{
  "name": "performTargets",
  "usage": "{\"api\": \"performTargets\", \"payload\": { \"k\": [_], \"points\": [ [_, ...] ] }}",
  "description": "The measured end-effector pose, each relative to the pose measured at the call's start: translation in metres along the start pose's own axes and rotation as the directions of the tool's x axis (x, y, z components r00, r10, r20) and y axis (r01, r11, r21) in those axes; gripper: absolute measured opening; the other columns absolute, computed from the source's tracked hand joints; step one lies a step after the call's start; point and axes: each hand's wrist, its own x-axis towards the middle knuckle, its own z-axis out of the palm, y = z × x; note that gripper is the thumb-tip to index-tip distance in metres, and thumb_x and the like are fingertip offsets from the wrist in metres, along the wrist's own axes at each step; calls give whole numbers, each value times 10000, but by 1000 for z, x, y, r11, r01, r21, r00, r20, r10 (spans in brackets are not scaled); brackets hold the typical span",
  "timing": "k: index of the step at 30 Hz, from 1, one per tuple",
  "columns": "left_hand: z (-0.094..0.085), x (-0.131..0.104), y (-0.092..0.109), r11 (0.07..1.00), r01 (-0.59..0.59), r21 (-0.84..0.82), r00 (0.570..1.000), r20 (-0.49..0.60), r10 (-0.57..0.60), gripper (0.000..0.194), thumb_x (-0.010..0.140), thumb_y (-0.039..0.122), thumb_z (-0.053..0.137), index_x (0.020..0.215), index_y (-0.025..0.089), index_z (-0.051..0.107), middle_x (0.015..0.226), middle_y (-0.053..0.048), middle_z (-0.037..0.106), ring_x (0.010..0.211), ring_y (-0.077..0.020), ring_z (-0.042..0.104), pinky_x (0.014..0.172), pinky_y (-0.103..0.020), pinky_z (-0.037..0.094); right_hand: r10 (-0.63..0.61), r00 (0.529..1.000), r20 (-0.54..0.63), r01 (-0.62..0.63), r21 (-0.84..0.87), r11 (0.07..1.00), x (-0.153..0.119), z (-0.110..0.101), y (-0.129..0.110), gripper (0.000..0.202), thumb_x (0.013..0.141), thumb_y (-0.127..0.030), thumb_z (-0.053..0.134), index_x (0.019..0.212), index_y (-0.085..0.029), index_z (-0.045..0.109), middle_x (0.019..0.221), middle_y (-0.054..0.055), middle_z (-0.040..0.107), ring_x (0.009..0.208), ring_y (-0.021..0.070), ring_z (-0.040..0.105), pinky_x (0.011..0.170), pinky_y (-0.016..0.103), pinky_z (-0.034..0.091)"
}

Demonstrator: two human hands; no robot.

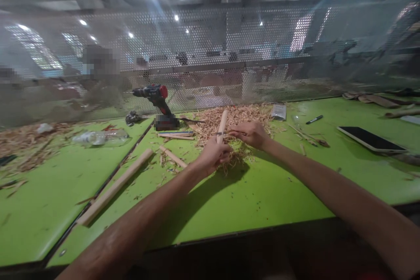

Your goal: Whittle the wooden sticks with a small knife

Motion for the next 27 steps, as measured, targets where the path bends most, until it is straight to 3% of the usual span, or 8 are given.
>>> {"api": "performTargets", "payload": {
  "k": [3, 6, 9, 13, 17, 22, 27],
  "points": [
    [6, -2, -3, 998, 60, 27, 998, 22, -61, 505, 673, -9, 744, 861, 266, 364, 538, 140, 410, 385, -40, 359, 381, -168, 215, 130, 990, -56, -129, 15, 992, -1, -7, 22, 728, 1134, -761, 405, 1032, -247, 911, 779, 80, 815, 589, 188, 637, 529, 336, 382],
    [7, -2, -7, 993, 107, 54, 994, 31, -109, 484, 686, -11, 725, 848, 266, 363, 520, 132, 418, 379, -41, 356, 376, -169, 206, 198, 973, -116, -199, 9, 980, -3, -14, 40, 728, 1109, -790, 429, 1034, -257, 918, 874, 103, 846, 653, 234, 696, 536, 359, 411],
    [0, 0, -10, 993, 108, 55, 992, 62, -111, 473, 697, -2, 741, 861, 257, 381, 545, 119, 453, 394, -37, 382, 383, -158, 225, 210, 976, -62, -211, -1, 978, -3, -17, 43, 689, 1120, -753, 461, 1067, -240, 919, 913, 103, 856, 641, 222, 679, 530, 347, 397],
    [-7, 0, -9, 994, 97, 43, 987, 124, -101, 493, 703, 35, 784, 867, 261, 377, 534, 130, 428, 387, -37, 365, 379, -156, 201, 184, 979, -91, -184, 12, 983, -1, -20, 32, 620, 1115, -721, 522, 1123, -238, 910, 957, 96, 862, 683, 226, 694, 552, 349, 430],
    [-6, 0, -6, 995, 85, 49, 984, 154, -91, 501, 682, 62, 801, 853, 264, 376, 502, 141, 402, 369, -37, 330, 372, -162, 211, 138, 985, -106, -133, 56, 990, -1, -16, 17, 497, 1104, -689, 565, 1103, -332, 911, 944, 70, 856, 749, 254, 730, 603, 386, 505],
    [-10, 3, -3, 999, 33, 3, 991, 131, -34, 488, 652, 86, 824, 876, 248, 423, 535, 141, 423, 382, -33, 334, 378, -153, 216, 29, 999, -17, -26, 155, 988, -2, 3, -11, 422, 1126, -603, 587, 1076, -336, 910, 946, 57, 862, 724, 229, 732, 638, 378, 558],
    [-12, 7, 0, 999, 20, 28, 999, 37, -21, 402, 645, 64, 786, 837, 226, 472, 521, 139, 403, 387, -34, 347, 386, -156, 223, -78, 997, 8, 74, 214, 974, -1, 11, -29, 431, 1136, -579, 572, 1095, -315, 910, 932, 48, 867, 723, 217, 744, 646, 362, 580]
  ]
}}
